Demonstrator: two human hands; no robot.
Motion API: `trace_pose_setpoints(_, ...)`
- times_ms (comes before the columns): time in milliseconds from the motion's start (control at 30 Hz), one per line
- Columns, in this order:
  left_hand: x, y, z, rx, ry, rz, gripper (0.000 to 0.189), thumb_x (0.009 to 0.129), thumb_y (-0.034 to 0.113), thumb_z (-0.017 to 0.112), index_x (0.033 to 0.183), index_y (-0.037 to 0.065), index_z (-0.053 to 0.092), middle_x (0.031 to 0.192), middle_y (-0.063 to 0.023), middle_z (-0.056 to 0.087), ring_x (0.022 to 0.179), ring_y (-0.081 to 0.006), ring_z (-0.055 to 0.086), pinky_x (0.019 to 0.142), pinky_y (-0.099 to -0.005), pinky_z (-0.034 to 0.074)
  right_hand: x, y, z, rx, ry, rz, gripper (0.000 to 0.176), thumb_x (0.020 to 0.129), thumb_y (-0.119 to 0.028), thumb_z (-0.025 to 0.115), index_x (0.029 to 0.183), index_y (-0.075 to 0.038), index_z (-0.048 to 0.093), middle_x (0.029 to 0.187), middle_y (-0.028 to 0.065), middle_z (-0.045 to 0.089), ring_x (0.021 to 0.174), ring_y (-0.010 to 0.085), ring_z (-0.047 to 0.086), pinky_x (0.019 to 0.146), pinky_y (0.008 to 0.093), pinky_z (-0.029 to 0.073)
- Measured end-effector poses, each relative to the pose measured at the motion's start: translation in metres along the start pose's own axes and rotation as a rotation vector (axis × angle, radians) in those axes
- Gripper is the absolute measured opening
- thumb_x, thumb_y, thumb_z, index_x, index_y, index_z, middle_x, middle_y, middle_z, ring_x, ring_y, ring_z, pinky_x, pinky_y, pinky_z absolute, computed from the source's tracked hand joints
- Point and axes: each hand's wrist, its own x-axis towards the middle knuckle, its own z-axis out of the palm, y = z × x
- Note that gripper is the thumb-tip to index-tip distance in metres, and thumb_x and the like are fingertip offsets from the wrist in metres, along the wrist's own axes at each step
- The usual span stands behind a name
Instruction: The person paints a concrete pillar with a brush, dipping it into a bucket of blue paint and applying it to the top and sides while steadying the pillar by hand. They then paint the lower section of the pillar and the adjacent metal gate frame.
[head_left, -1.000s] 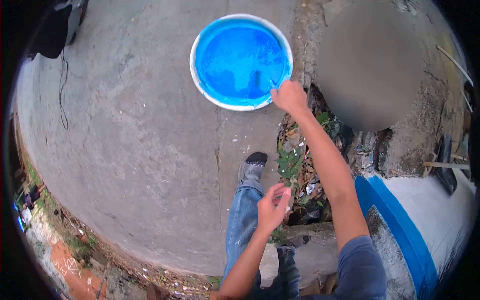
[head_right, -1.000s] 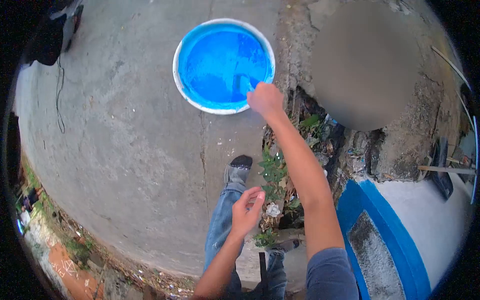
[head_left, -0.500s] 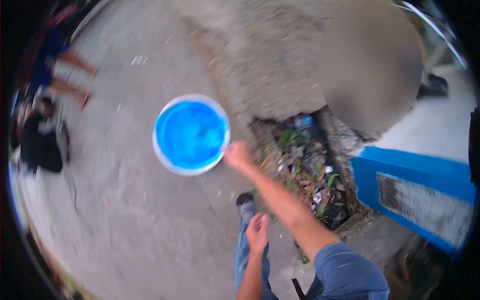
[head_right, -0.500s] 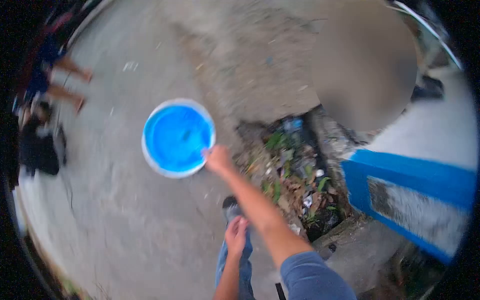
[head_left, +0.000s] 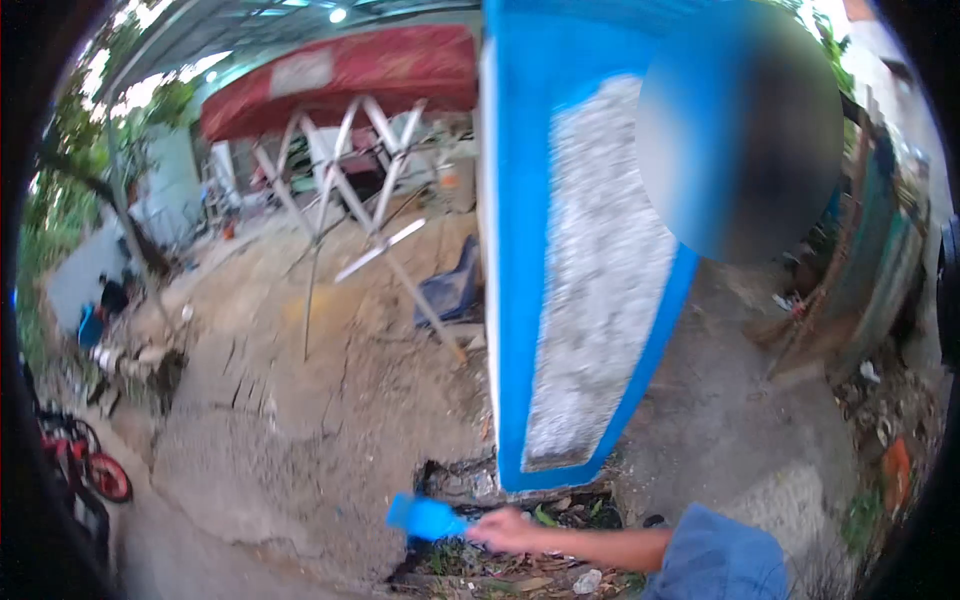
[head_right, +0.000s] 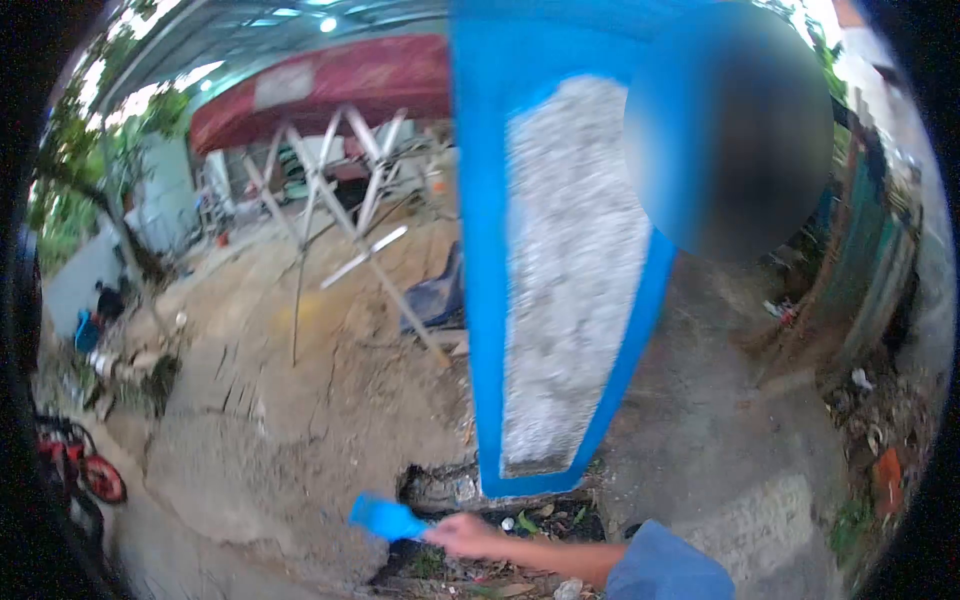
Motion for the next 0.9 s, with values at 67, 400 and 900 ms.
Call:
trace_pose_setpoints(67,-0.038,0.076,0.063,-0.23,-0.072,0.018,0.036,0.088,0.036,0.061,0.097,0.001,0.067,0.092,-0.0106,0.068,0.084,-0.0217,0.062,0.077,-0.0374,0.049,-0.057,-0.049,-0.124,-0.312,0.263,-0.225,0.03,0.088,-0.038,0.062,0.092,-0.009,0.07,0.07,0.004,0.064,0.061,0.011,0.058,0.056,0.0295,0.048)
trace_pose_setpoints(400,-0.17,0.266,0.214,-0.071,-0.494,-0.006,0.03,0.093,0.035,0.055,0.093,0.006,0.062,0.085,-0.0039,0.067,0.073,-0.0123,0.064,0.057,-0.0229,0.042,-0.311,-0.291,-0.405,-0.81,1.524,-0.555,0.027,0.082,-0.024,0.058,0.071,0.001,0.06,0.065,0.0235,0.06,0.066,0.0409,0.062,0.061,0.0475,0.048)
trace_pose_setpoints(900,-0.117,0.318,0.149,-0.101,-0.375,0.203,0.028,0.095,0.029,0.052,0.101,0.003,0.06,0.091,-0.0084,0.068,0.077,-0.0136,0.064,0.059,-0.0225,0.044,-0.255,-0.478,-0.416,-1.021,1.998,-0.438,0.023,0.082,-0.014,0.052,0.083,0.005,0.065,0.081,0.0206,0.067,0.077,0.0355,0.068,0.066,0.045,0.055)
